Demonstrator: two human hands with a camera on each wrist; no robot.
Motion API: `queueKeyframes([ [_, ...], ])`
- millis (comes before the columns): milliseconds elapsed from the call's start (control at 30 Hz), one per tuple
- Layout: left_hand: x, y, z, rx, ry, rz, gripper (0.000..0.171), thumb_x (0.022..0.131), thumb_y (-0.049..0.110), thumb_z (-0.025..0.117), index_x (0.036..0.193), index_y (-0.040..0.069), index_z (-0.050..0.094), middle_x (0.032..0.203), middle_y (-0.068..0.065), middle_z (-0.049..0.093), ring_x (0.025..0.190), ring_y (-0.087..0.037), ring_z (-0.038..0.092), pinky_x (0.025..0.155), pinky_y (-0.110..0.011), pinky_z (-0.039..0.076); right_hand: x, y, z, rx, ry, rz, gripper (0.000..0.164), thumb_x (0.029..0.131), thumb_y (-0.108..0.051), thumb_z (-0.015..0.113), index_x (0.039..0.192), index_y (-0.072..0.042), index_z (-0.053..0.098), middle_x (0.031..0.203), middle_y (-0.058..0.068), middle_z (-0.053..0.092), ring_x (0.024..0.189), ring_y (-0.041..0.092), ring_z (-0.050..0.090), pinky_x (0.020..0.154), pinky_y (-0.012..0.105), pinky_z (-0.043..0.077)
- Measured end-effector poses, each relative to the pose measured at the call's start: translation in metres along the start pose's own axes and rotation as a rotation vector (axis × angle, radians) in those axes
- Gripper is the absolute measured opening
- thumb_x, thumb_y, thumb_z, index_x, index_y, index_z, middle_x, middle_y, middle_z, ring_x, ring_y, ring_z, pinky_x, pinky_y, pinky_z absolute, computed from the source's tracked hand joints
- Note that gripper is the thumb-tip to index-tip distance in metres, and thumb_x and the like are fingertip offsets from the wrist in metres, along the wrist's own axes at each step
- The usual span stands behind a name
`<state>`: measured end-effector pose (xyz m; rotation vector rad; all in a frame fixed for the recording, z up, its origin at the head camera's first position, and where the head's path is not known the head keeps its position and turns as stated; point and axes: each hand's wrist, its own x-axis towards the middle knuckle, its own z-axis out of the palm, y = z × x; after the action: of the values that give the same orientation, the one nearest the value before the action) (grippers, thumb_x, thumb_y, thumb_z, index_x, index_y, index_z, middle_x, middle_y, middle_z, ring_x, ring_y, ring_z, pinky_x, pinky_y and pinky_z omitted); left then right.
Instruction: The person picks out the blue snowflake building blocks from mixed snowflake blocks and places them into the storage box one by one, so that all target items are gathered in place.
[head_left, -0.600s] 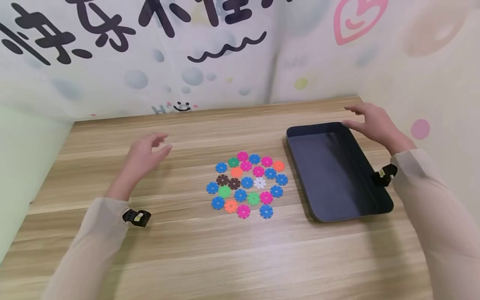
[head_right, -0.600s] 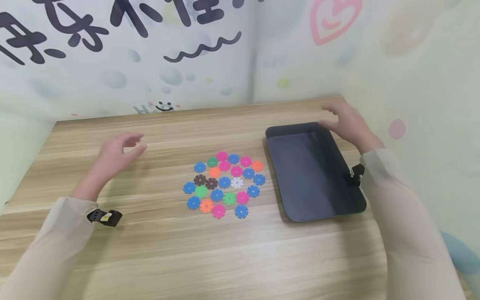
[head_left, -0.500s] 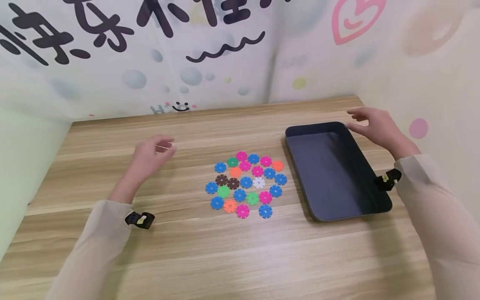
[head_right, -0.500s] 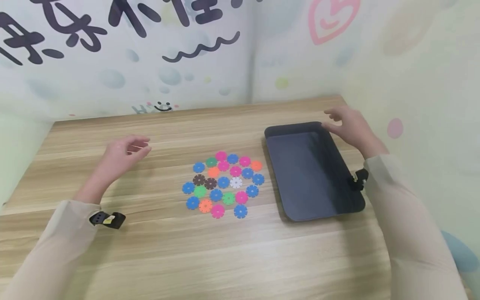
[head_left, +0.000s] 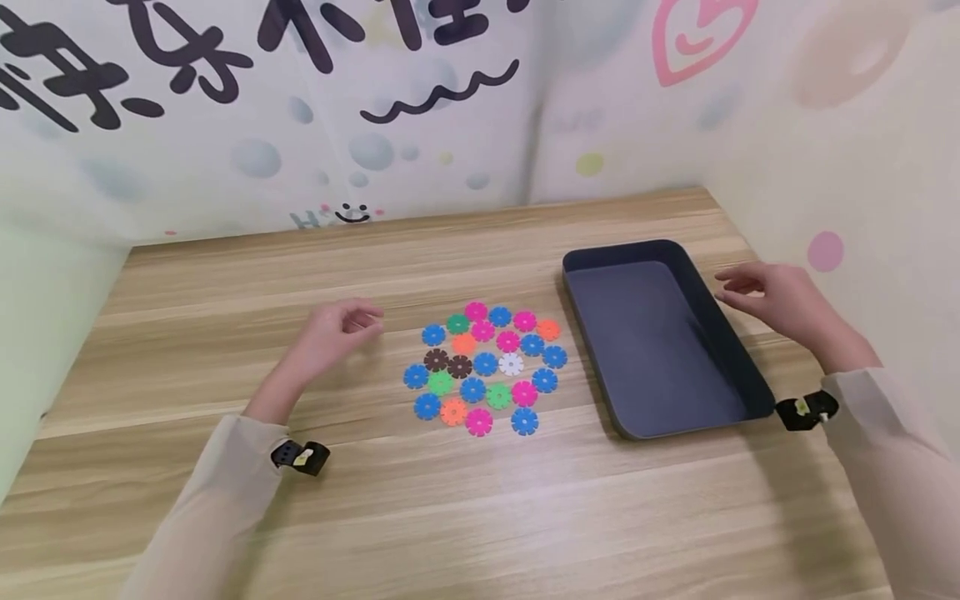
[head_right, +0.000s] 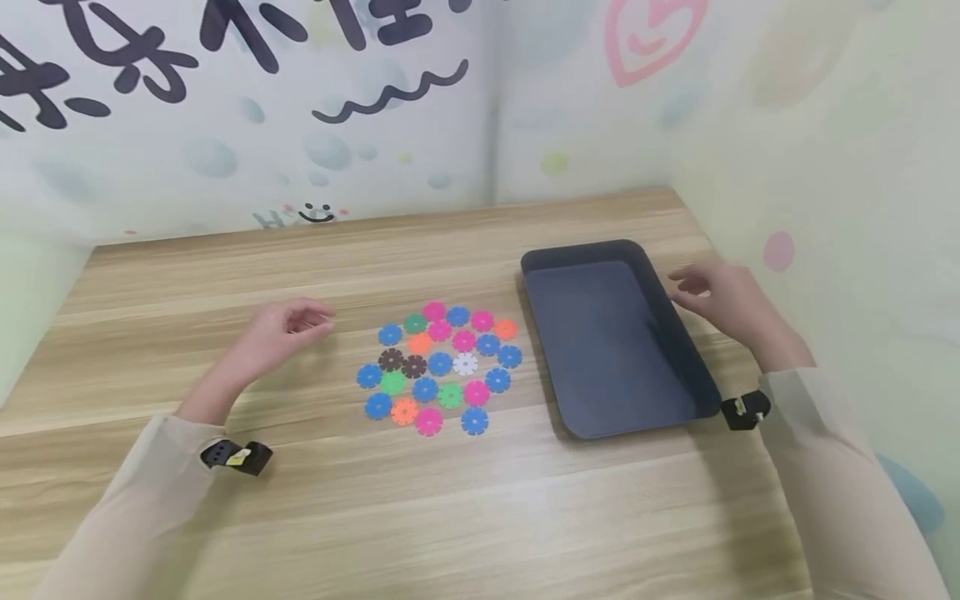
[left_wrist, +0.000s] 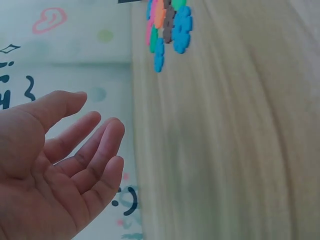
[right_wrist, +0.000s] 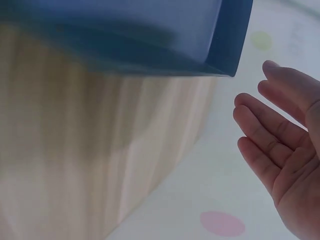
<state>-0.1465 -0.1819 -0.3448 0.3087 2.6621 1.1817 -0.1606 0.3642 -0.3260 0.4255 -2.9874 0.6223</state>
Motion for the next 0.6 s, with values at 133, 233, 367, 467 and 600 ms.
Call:
queueKeyframes([
  [133, 0.003, -0.006, 0.007, -0.012, -0.038, -0.003, 0.030, 0.090, 0.014, 0.059, 0.114, -0.004, 0.057, 0.101, -0.018, 0.061, 0.089, -0.028, 0.057, 0.079, -0.038, 0.047, -0.011, 0.002, 0.004, 0.002, 0.016, 0.004, 0.024, 0.084, -0.010, 0.066, 0.104, 0.003, 0.064, 0.089, 0.020, 0.066, 0.084, 0.039, 0.061, 0.072, 0.050, 0.043],
  [233, 0.006, -0.011, 0.012, -0.014, -0.069, -0.010, 0.029, 0.089, 0.013, 0.060, 0.113, -0.004, 0.058, 0.100, -0.016, 0.061, 0.088, -0.026, 0.057, 0.078, -0.036, 0.047, -0.019, 0.002, 0.006, 0.011, 0.012, 0.007, 0.024, 0.083, -0.011, 0.067, 0.102, 0.003, 0.066, 0.088, 0.019, 0.066, 0.083, 0.039, 0.061, 0.072, 0.050, 0.044],
  [367, 0.008, -0.016, 0.015, -0.006, -0.121, -0.006, 0.030, 0.086, 0.014, 0.064, 0.110, -0.003, 0.059, 0.097, -0.014, 0.061, 0.088, -0.025, 0.056, 0.079, -0.035, 0.047, -0.027, 0.002, 0.008, 0.016, -0.002, 0.012, 0.024, 0.082, -0.011, 0.068, 0.101, 0.003, 0.066, 0.087, 0.018, 0.067, 0.083, 0.040, 0.061, 0.072, 0.051, 0.045],
  [467, 0.009, -0.018, 0.017, 0.008, -0.182, 0.017, 0.031, 0.083, 0.015, 0.067, 0.108, -0.002, 0.060, 0.094, -0.011, 0.060, 0.086, -0.023, 0.056, 0.079, -0.034, 0.047, -0.031, 0.002, 0.009, 0.004, -0.009, 0.020, 0.023, 0.081, -0.012, 0.069, 0.100, 0.002, 0.067, 0.086, 0.016, 0.067, 0.082, 0.038, 0.062, 0.070, 0.044, 0.047],
  [600, 0.009, -0.019, 0.022, 0.010, -0.269, 0.077, 0.032, 0.081, 0.015, 0.070, 0.107, -0.001, 0.060, 0.093, -0.009, 0.059, 0.086, -0.021, 0.055, 0.078, -0.034, 0.047, -0.036, 0.003, 0.011, -0.011, -0.009, 0.024, 0.021, 0.080, -0.011, 0.070, 0.098, 0.000, 0.068, 0.086, 0.013, 0.068, 0.082, 0.035, 0.063, 0.067, 0.031, 0.046],
])
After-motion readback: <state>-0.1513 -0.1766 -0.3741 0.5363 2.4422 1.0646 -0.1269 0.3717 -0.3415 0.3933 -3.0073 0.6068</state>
